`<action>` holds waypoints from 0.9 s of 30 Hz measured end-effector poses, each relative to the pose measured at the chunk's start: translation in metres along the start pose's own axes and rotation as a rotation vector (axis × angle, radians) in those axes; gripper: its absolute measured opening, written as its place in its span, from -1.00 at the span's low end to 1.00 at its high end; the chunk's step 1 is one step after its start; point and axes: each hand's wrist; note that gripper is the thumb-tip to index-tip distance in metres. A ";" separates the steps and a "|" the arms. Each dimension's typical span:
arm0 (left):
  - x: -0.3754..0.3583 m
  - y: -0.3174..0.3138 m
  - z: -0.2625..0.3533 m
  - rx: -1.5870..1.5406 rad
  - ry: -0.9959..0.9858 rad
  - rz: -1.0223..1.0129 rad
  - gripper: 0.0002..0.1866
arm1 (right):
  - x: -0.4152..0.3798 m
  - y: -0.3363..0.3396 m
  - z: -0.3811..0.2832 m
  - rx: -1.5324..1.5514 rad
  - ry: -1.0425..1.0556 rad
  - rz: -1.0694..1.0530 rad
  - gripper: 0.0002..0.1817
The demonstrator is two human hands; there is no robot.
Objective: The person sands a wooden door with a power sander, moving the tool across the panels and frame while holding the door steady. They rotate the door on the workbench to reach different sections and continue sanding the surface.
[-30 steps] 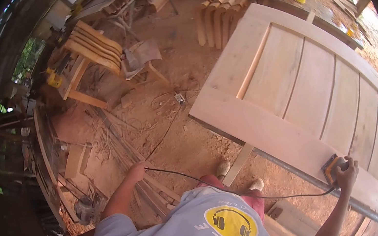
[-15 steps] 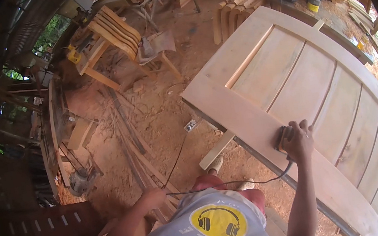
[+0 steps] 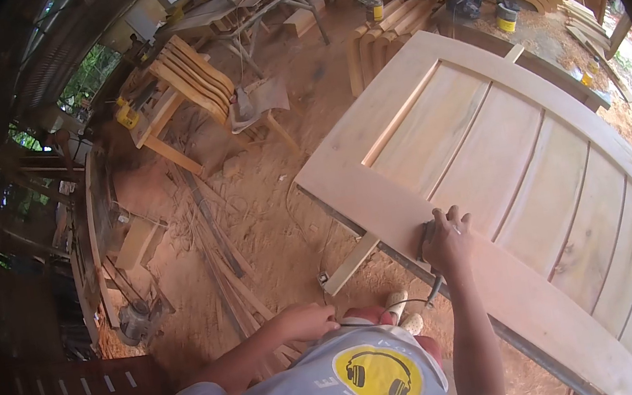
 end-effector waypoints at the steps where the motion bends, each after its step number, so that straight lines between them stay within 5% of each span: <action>1: 0.013 0.007 0.007 0.013 -0.056 0.025 -0.58 | 0.001 0.000 0.000 -0.010 -0.007 -0.008 -0.50; 7: 0.114 0.076 0.078 0.020 -0.869 0.970 -0.60 | 0.014 0.007 -0.003 -0.020 0.203 -0.100 -0.46; 9: 0.141 0.108 0.097 0.066 -0.947 1.061 -0.57 | 0.034 -0.009 0.011 0.042 0.268 -0.179 -0.44; 12: 0.150 0.159 0.108 0.235 -1.124 1.118 -0.51 | 0.066 -0.047 0.029 0.096 0.396 -0.155 -0.44; 15: 0.186 0.180 0.102 0.294 -1.277 0.726 -0.44 | 0.093 -0.101 0.059 0.153 0.500 -0.029 -0.44; 17: 0.191 0.190 0.101 0.288 -1.289 0.779 -0.40 | 0.109 -0.125 0.068 0.198 0.573 0.063 -0.44; 19: 0.201 0.189 0.101 0.291 -1.291 0.855 -0.39 | 0.101 -0.096 0.043 -0.078 0.554 0.147 -0.45; 20: 0.198 0.189 0.105 0.256 -1.271 0.885 -0.37 | 0.096 -0.071 0.035 0.003 0.354 -0.194 -0.44; 27: 0.209 0.157 0.155 0.156 -1.278 1.024 -0.38 | 0.063 -0.031 0.063 0.123 0.475 -0.117 -0.43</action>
Point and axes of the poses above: each hand's wrist, its own x-axis towards the middle knuckle, its own y-axis out of the back of the hand, z = x × y, and after that the axes turned 9 degrees about -z, right-handed
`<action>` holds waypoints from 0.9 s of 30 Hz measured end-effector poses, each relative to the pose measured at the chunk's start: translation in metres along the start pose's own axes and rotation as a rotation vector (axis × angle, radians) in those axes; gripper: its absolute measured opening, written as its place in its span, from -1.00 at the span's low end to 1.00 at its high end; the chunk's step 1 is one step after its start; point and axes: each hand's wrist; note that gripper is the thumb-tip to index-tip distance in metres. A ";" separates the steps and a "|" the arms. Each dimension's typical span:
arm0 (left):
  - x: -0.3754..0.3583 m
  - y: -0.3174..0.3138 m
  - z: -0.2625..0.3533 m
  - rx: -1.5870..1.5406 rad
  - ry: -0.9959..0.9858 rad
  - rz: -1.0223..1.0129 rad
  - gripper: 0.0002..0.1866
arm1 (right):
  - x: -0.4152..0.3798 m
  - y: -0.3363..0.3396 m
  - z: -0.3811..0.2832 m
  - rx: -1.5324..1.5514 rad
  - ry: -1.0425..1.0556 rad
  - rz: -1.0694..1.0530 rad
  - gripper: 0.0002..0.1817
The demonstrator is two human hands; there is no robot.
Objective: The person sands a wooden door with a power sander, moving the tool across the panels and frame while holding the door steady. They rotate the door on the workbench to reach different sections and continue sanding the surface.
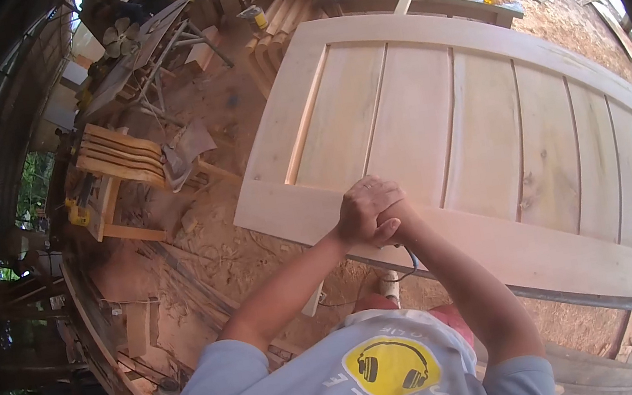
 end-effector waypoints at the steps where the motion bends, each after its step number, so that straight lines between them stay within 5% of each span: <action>1: 0.006 -0.006 0.008 -0.010 -0.001 0.012 -0.41 | -0.009 0.002 0.002 0.010 0.005 0.010 -0.43; 11: 0.087 -0.116 0.085 -0.151 -0.084 0.007 -0.47 | -0.158 0.049 0.056 0.076 -0.112 0.117 -0.42; 27: 0.203 -0.269 0.182 -0.436 -0.386 -0.075 -0.60 | -0.362 0.099 0.110 0.110 -0.585 0.331 -0.40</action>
Point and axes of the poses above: each hand's wrist, its own x-axis towards the middle knuckle, its own y-axis out of the back of the hand, z = x × y, and after that the axes turned 9 degrees about -z, right-handed
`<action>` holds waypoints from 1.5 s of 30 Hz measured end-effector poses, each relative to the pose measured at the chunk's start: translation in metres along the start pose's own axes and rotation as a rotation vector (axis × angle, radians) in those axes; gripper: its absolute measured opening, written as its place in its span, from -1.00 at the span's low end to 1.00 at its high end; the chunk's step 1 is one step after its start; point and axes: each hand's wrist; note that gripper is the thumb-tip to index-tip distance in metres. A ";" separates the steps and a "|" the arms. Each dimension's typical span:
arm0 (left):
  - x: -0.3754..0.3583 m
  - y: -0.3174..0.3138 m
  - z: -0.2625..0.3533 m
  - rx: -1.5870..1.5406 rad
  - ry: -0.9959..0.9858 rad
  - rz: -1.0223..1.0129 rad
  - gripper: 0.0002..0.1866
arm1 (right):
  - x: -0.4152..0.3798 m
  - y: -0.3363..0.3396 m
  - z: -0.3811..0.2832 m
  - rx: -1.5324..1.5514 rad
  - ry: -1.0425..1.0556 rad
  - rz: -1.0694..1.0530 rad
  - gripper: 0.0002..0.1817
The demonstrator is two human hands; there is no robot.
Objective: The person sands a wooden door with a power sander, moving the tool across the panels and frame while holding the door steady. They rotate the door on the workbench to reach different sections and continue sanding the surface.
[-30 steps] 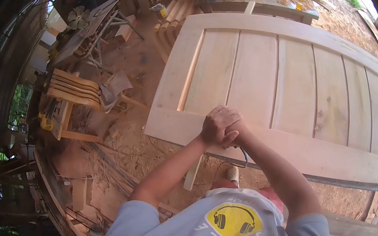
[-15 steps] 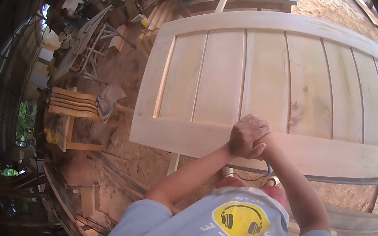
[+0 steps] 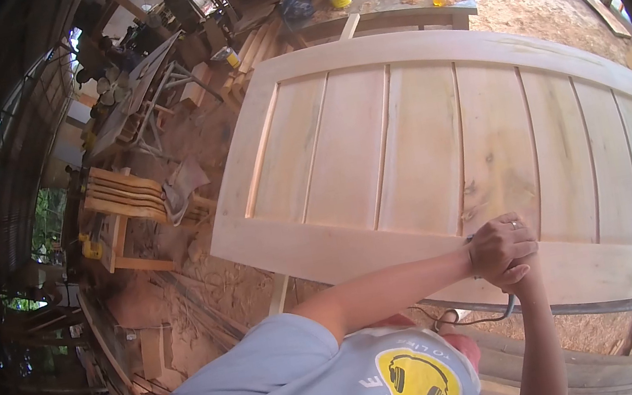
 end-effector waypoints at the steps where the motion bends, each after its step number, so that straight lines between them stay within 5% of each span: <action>1: 0.003 -0.004 -0.001 -0.013 -0.011 0.005 -0.60 | -0.003 0.003 0.003 -0.006 -0.015 0.001 -0.40; 3: 0.004 -0.007 0.000 0.002 -0.005 0.016 -0.61 | -0.001 0.005 0.004 0.026 0.008 0.093 -0.40; 14: -0.085 0.102 0.002 0.180 0.207 0.036 -0.60 | 0.084 -0.070 -0.071 0.018 0.292 -0.142 -0.46; 27: -0.251 0.267 0.029 0.463 0.523 0.161 -0.58 | 0.219 -0.250 -0.196 0.032 0.671 -0.430 -0.52; 31: -0.290 0.310 0.046 0.535 0.601 0.188 -0.57 | 0.255 -0.313 -0.252 -0.193 0.795 -0.387 -0.55; 32: -0.298 0.316 0.050 0.549 0.621 0.205 -0.57 | 0.259 -0.318 -0.263 0.054 0.811 -0.315 -0.56; 37: -0.314 0.330 0.053 0.598 0.662 0.204 -0.58 | 0.243 -0.266 -0.319 -0.032 0.941 -0.384 -0.49; 45: -0.258 0.280 0.040 0.586 0.557 0.234 -0.62 | 0.218 -0.201 -0.272 0.034 0.943 -0.307 -0.53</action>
Point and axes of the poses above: each hand's wrist, its own x-axis towards the middle knuckle, its own y-axis out of the back of the hand, z = x × y, and after that the axes turned 9 degrees about -z, right-handed
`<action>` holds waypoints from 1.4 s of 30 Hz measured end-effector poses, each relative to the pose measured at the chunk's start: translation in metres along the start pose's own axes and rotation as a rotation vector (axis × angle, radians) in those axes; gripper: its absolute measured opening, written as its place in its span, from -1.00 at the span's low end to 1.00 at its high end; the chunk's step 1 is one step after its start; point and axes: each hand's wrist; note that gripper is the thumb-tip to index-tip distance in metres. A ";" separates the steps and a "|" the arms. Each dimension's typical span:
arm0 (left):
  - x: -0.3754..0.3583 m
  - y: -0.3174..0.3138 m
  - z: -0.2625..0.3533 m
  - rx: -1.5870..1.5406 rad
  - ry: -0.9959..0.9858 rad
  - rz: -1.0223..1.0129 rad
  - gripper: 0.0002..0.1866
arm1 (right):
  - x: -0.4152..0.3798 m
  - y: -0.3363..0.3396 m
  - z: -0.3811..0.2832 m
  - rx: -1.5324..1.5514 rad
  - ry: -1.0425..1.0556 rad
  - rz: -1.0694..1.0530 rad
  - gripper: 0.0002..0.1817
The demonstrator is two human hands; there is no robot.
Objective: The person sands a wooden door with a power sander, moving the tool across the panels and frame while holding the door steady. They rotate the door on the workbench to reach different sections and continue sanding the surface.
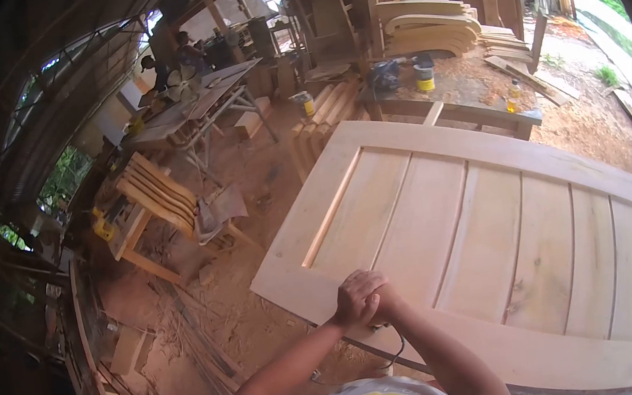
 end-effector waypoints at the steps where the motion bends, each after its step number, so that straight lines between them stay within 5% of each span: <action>1: 0.007 -0.009 0.009 -0.020 -0.007 -0.012 -0.61 | -0.014 0.007 0.001 0.003 -0.009 0.014 -0.53; 26: 0.110 -0.245 0.237 -0.395 -0.293 -0.161 -0.65 | -0.364 0.102 -0.012 0.067 -0.560 0.307 -0.55; 32: 0.102 -0.222 0.227 -0.410 -0.312 -0.182 -0.67 | -0.352 0.088 -0.019 0.107 -0.588 0.326 -0.55; 42: 0.068 -0.122 0.116 -0.269 -0.098 -0.109 -0.68 | -0.192 0.061 0.001 0.162 -0.348 0.197 -0.55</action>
Point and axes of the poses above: each hand's wrist, its own x-axis towards the middle knuckle, its own y-axis out of the back of the hand, z = x × y, and after that the axes turned 9 degrees about -z, right-handed
